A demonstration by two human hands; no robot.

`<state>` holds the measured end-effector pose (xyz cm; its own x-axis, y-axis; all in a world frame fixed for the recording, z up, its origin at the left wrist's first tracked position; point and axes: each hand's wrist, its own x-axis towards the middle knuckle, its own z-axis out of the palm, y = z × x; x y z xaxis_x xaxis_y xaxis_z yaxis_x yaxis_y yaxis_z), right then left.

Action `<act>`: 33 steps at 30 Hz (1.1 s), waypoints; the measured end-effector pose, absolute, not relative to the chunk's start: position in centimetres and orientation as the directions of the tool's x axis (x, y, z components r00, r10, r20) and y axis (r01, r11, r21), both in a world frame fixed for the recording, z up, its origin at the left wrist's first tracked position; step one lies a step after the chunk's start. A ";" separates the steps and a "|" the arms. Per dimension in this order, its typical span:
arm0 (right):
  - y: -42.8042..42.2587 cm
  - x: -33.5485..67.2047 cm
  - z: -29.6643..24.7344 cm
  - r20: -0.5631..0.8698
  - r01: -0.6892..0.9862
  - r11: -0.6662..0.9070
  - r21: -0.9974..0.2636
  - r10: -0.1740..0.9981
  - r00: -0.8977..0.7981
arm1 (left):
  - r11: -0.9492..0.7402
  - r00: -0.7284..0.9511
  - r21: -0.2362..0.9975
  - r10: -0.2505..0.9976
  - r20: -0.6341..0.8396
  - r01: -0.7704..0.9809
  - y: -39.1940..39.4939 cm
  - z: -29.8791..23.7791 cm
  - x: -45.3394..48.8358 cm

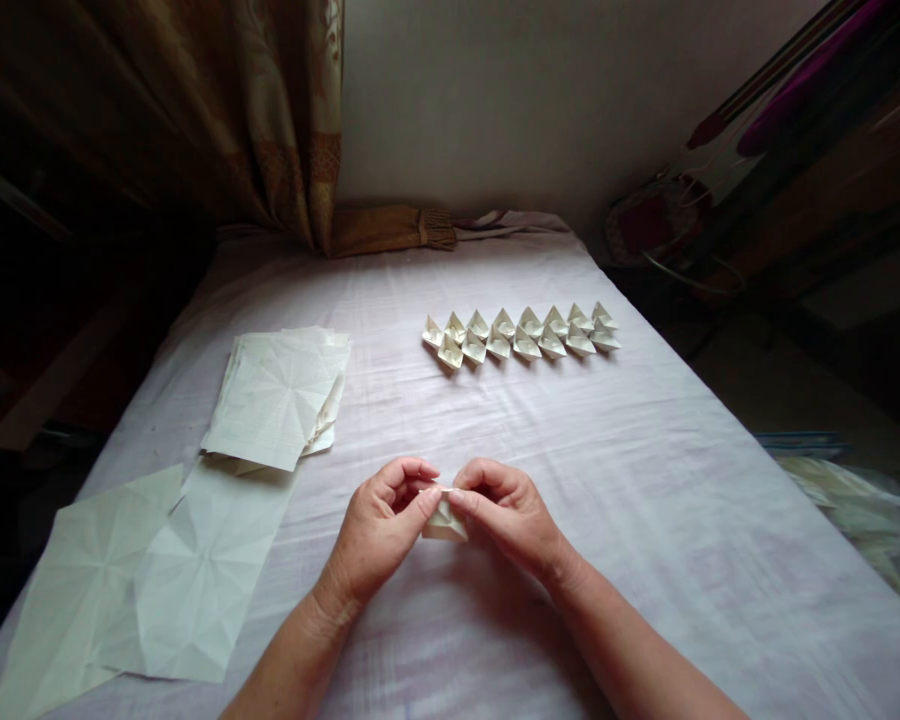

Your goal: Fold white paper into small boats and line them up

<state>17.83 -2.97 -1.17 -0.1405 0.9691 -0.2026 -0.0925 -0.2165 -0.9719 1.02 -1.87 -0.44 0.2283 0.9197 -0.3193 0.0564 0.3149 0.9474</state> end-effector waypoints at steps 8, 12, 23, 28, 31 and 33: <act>-2.8 18.1 -1.8 -0.182 -0.079 -0.191 -0.978 0.977 -0.109 | 0.302 0.196 0.945 0.926 -0.322 0.126 -1.3 0.1 0.9; -2.7 17.9 -1.7 -0.183 -0.016 -0.186 -0.982 0.978 -0.103 | 0.298 0.178 0.944 0.931 -0.320 0.139 -1.2 0.3 1.0; -2.3 17.1 -2.3 -0.224 -0.020 -0.224 -0.974 0.975 -0.003 | 0.307 0.190 0.942 0.925 -0.329 0.136 -0.8 -0.6 0.6; -2.0 16.7 -2.7 -0.178 0.019 -0.181 -0.983 0.978 0.104 | 0.415 0.202 0.905 0.882 -0.425 0.091 -0.8 -1.5 0.8; -1.8 16.8 -3.0 -0.092 0.181 -0.117 -0.976 0.986 0.137 | 0.362 0.169 0.919 0.907 -0.386 0.156 -0.3 -1.9 0.6; -1.6 16.9 -3.2 0.009 0.390 -0.042 -0.920 0.992 0.130 | 0.262 0.122 0.927 0.945 -0.302 0.268 0.3 -2.1 0.2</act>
